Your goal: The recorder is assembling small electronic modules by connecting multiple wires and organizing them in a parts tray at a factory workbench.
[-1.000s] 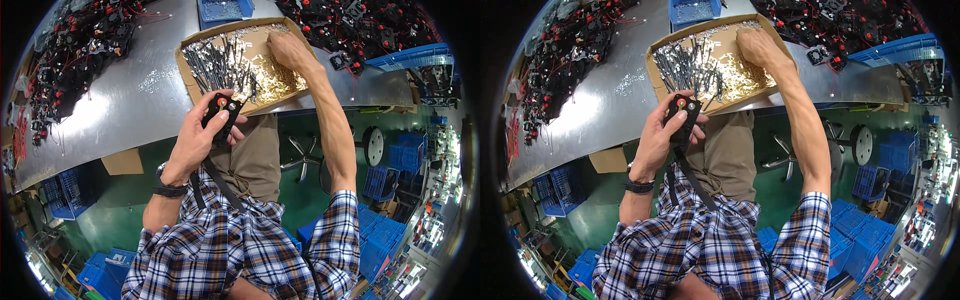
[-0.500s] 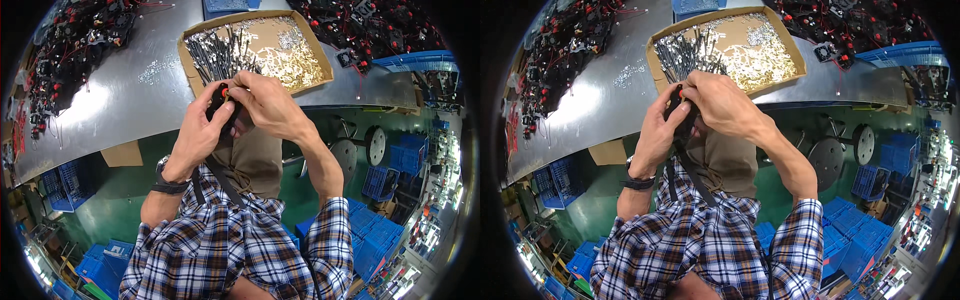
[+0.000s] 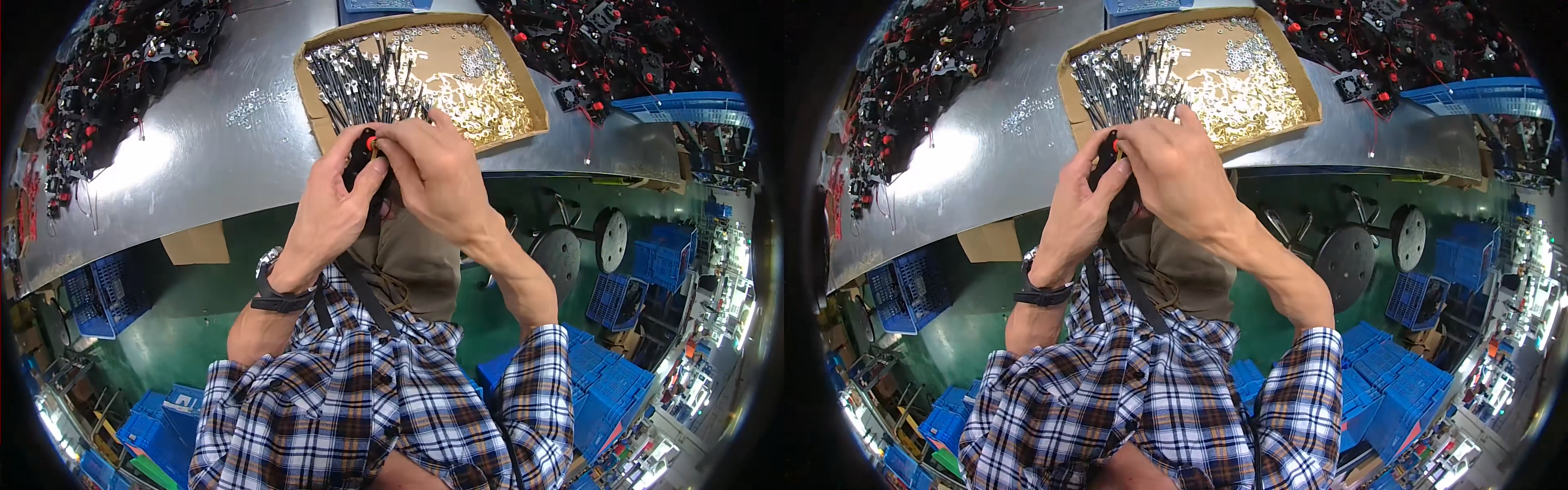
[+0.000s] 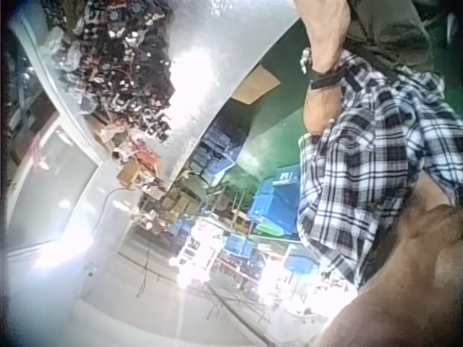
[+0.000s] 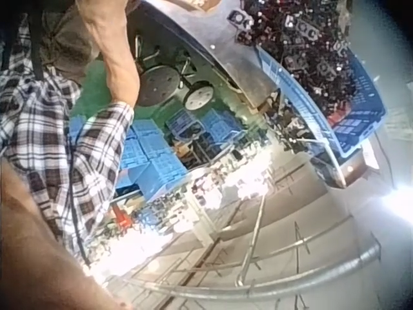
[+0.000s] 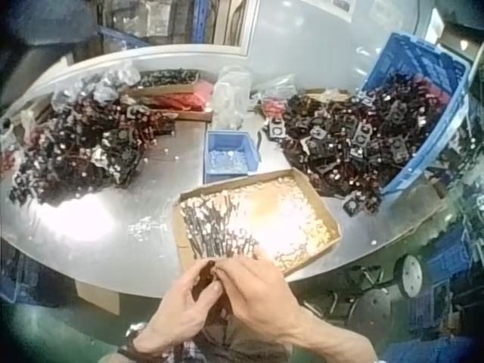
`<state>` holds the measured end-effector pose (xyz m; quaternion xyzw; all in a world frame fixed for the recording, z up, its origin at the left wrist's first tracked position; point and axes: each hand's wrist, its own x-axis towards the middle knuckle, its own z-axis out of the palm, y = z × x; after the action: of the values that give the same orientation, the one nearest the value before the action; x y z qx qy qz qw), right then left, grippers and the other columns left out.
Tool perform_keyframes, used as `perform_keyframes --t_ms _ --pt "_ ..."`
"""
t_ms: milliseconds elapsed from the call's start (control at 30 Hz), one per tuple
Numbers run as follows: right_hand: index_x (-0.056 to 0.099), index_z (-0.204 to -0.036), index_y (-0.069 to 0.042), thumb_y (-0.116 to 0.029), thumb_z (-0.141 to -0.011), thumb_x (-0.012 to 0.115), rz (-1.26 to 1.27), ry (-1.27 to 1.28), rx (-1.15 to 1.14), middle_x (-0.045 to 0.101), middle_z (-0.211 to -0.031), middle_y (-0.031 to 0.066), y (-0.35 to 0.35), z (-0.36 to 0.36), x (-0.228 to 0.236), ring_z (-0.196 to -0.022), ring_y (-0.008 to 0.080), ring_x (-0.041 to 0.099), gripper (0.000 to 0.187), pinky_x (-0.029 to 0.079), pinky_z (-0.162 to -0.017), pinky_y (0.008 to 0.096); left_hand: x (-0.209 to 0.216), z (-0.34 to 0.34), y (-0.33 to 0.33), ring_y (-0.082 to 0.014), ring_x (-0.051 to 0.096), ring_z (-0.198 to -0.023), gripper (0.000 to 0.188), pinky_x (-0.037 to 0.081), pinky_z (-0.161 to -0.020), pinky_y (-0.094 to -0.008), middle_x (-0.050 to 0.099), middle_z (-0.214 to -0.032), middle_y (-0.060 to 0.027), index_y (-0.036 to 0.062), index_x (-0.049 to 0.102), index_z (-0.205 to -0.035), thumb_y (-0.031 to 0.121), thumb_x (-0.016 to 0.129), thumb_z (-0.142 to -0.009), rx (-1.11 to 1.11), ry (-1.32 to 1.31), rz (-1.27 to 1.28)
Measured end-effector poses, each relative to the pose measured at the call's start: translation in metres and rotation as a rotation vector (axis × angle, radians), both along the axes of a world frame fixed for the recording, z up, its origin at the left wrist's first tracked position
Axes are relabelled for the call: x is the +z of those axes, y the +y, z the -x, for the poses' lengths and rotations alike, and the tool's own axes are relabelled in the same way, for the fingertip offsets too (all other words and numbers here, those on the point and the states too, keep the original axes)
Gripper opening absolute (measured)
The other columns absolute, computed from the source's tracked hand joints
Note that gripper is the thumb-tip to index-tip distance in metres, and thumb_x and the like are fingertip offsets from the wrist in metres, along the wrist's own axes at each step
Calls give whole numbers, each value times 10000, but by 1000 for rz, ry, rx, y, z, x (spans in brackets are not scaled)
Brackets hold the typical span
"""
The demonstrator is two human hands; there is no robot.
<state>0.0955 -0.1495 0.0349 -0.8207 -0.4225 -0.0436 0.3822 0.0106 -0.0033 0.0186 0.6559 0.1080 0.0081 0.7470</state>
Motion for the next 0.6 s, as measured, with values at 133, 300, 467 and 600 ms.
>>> perform_keyframes --t_ms 133,300,467,600 --pt "688 -1093 -46 16 -848 686 41 -288 73 686 -873 79 -3 -2 -5 -822 275 666 253 477 -967 478 -2 -1 0 -129 591 -1049 314 494 -923 -286 664 -1132 -79 -4 569 -1318 61 577 -1011 3 -159 -138" --pt "671 -1023 -48 -40 -823 708 137 -445 161 671 -886 55 -7 -11 -2 -796 219 665 204 447 -1017 480 -4 0 -3 -127 594 -1045 310 493 -921 -290 665 -1119 -85 12 566 -1320 61 576 -1014 -12 -58 50" --pt "650 -948 -53 -51 -832 705 191 -479 184 635 -818 51 0 -14 -3 -745 219 641 129 460 -969 464 -3 1 1 -128 606 -1015 305 508 -884 -291 671 -1096 -91 10 564 -1319 63 572 -1020 -19 -53 -68" --pt "658 -943 -27 -36 -865 697 77 -372 135 635 -799 74 0 -9 -8 -737 263 634 87 480 -923 441 -2 0 2 -125 610 -989 310 517 -854 -288 674 -1087 -98 -1 558 -1321 75 568 -1021 -26 -97 -65"
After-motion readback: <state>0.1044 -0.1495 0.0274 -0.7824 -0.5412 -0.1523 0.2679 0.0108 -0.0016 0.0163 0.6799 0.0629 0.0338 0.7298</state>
